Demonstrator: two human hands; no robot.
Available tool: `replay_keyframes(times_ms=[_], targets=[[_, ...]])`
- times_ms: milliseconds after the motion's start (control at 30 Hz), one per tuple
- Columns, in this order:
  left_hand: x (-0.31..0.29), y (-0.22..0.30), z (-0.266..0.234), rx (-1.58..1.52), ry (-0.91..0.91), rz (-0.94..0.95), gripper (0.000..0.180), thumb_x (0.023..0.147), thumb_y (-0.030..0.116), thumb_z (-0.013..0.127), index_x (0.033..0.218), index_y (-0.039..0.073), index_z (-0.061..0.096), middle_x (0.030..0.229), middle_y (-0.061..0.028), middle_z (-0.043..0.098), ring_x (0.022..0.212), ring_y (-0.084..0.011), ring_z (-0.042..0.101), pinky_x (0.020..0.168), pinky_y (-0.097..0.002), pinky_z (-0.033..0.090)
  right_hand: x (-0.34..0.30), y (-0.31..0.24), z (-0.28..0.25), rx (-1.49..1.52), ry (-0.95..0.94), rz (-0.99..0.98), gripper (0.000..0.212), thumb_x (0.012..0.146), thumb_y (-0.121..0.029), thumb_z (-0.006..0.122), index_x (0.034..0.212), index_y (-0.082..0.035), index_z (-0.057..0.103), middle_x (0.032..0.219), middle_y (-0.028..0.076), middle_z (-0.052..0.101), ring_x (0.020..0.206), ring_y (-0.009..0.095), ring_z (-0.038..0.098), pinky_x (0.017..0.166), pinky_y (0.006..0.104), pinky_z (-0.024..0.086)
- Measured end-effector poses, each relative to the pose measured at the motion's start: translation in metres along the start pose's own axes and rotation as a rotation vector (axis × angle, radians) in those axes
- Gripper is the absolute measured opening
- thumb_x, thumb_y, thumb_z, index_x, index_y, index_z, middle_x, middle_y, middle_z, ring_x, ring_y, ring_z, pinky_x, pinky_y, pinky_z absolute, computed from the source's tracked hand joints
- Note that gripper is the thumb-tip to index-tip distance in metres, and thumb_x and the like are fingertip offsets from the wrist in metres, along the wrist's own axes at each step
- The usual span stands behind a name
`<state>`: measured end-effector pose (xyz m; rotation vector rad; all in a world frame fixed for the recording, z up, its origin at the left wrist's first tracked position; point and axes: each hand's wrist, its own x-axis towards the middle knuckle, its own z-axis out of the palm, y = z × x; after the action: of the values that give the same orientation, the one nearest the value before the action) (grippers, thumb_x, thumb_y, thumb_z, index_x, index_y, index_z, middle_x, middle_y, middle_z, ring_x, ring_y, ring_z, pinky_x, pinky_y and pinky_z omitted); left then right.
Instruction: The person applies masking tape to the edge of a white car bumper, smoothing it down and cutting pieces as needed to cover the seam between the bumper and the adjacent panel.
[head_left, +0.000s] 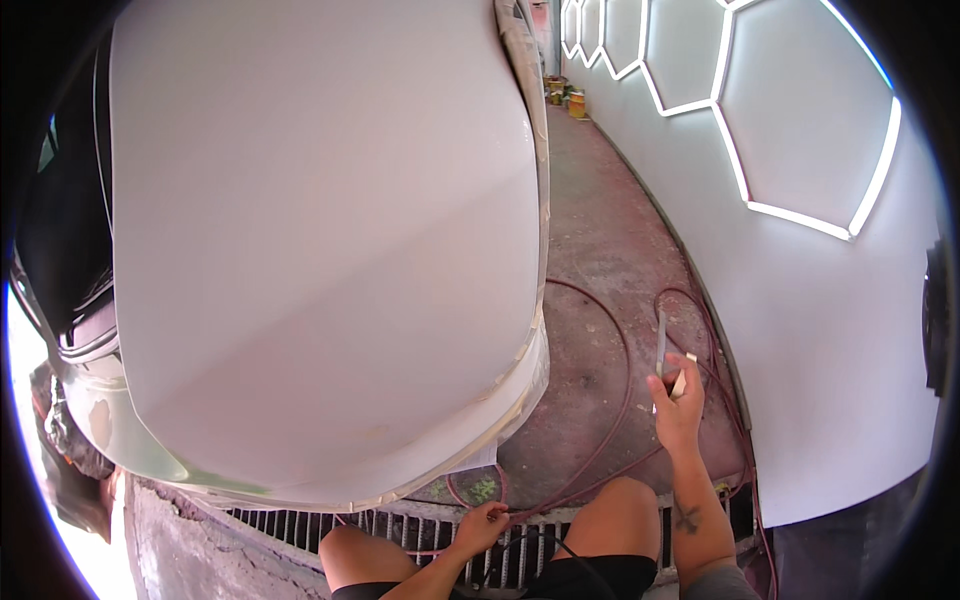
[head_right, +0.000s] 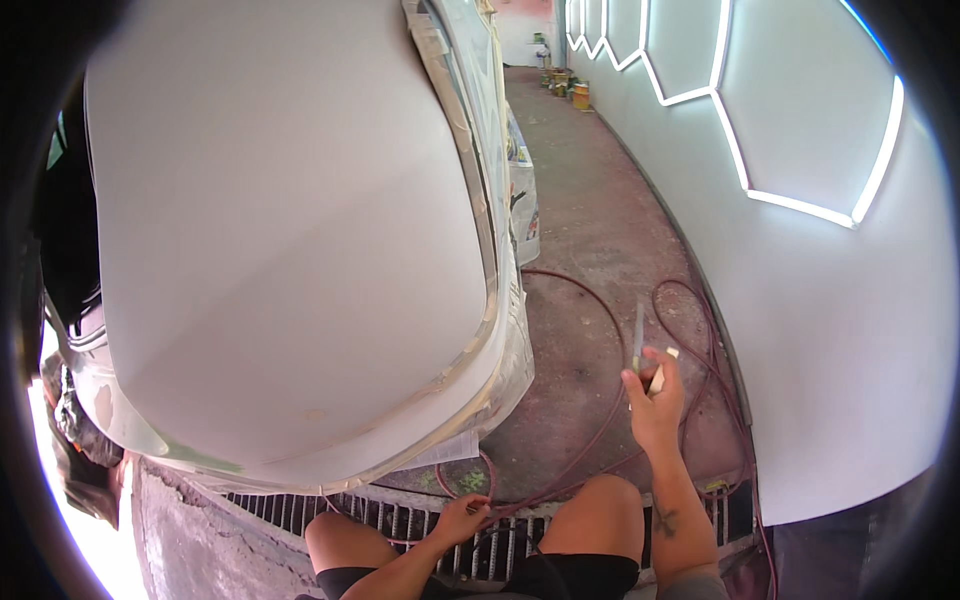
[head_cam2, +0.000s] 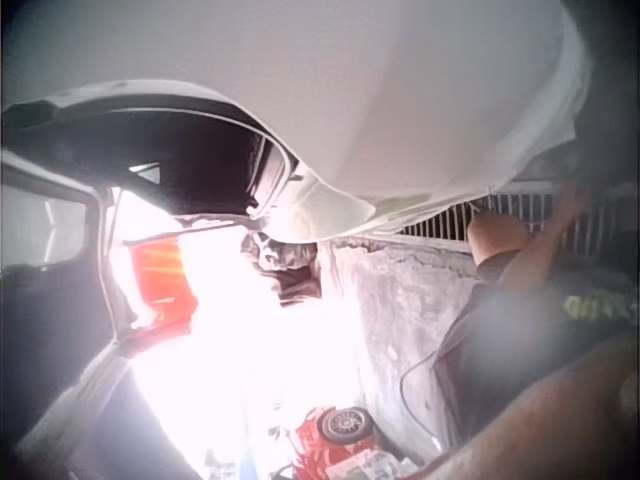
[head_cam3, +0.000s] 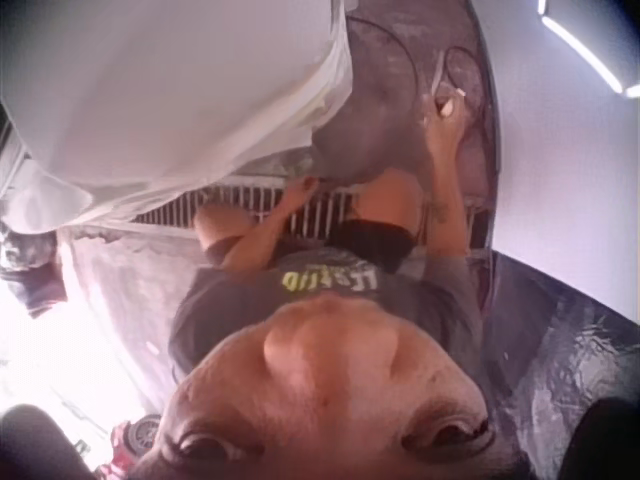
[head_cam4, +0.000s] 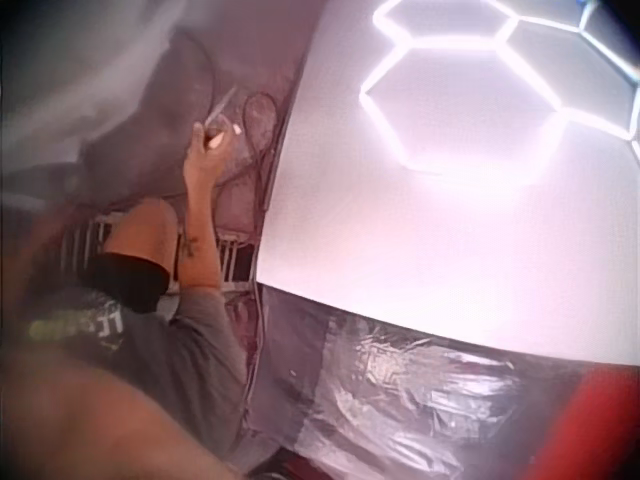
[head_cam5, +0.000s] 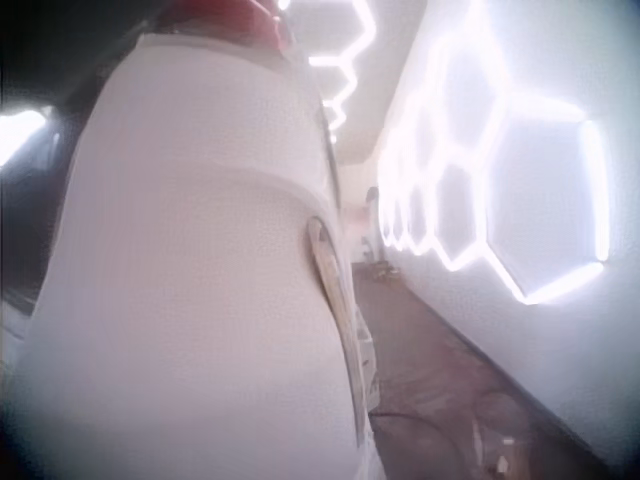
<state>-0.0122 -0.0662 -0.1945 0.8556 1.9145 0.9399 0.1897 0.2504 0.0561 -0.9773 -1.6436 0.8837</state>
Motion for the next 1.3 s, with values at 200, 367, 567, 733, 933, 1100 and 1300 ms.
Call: replay_keyframes(times_ms=[200,367,567,733,933,1100,1300], targets=[[0.015,0.041,-0.023,-0.013,-0.090,0.070,0.039,0.096,0.032,0.074,0.127,0.008,0.075,0.107,-0.0124,0.080,0.099,-0.0262,0.077,0.089,-0.0388,0.059,0.001,-0.217,0.040,-0.092,0.117,-0.678,0.048,0.093,-0.001,0.082,0.139,-0.003,0.067,0.074,-0.002,0.058,0.065,0.006,0.053,0.062,0.0227,0.043],[0.016,0.061,-0.015,-0.104,-0.195,0.144,0.040,0.097,0.033,0.074,0.128,0.008,0.074,0.108,-0.0128,0.080,0.098,-0.0267,0.077,0.090,-0.0392,0.059,0.017,-0.302,0.073,-0.170,0.181,-0.804,0.043,0.094,-0.005,0.080,0.136,-0.005,0.070,0.071,0.000,0.061,0.060,0.007,0.052,0.061,0.0242,0.044],[0.014,0.052,-0.024,-0.100,-0.200,0.153,0.040,0.097,0.032,0.074,0.128,0.007,0.074,0.107,-0.0142,0.079,0.098,-0.0266,0.077,0.088,-0.0391,0.059,0.026,-0.344,0.079,-0.279,0.116,-0.696,0.037,0.098,-0.016,0.075,0.134,-0.007,0.071,0.073,0.000,0.065,0.060,0.009,0.052,0.061,0.0280,0.045],[0.006,0.062,-0.033,-0.114,-0.202,0.154,0.040,0.096,0.031,0.073,0.128,0.006,0.074,0.108,-0.0146,0.079,0.097,-0.0269,0.077,0.087,-0.0392,0.058,0.030,-0.363,0.078,-0.272,0.050,-0.615,0.036,0.099,-0.015,0.073,0.134,-0.006,0.071,0.073,0.001,0.066,0.062,0.009,0.055,0.062,0.0291,0.047],[0.008,0.055,-0.031,-0.087,-0.190,0.175,0.041,0.095,0.031,0.074,0.129,0.007,0.074,0.108,-0.0143,0.079,0.098,-0.0284,0.077,0.088,-0.0400,0.059,0.034,-0.370,0.080,-0.281,0.033,-0.585,0.035,0.099,-0.014,0.071,0.132,-0.004,0.071,0.072,0.002,0.067,0.062,0.011,0.061,0.063,0.0304,0.049],[0.020,0.042,-0.029,-0.055,-0.163,0.210,0.041,0.096,0.034,0.074,0.128,0.009,0.074,0.110,-0.0140,0.079,0.100,-0.0305,0.077,0.089,-0.0418,0.059,0.034,-0.378,0.085,-0.322,0.058,-0.553,0.036,0.098,-0.014,0.071,0.132,-0.003,0.071,0.073,0.005,0.070,0.061,0.013,0.063,0.064,0.0322,0.051],[0.018,0.048,-0.030,-0.063,-0.165,0.226,0.040,0.096,0.033,0.074,0.127,0.009,0.075,0.109,-0.0138,0.079,0.100,-0.0311,0.077,0.089,-0.0423,0.059,0.034,-0.377,0.088,-0.340,0.075,-0.525,0.036,0.097,-0.015,0.070,0.131,-0.003,0.071,0.072,0.006,0.069,0.061,0.015,0.064,0.065,0.0337,0.052]])
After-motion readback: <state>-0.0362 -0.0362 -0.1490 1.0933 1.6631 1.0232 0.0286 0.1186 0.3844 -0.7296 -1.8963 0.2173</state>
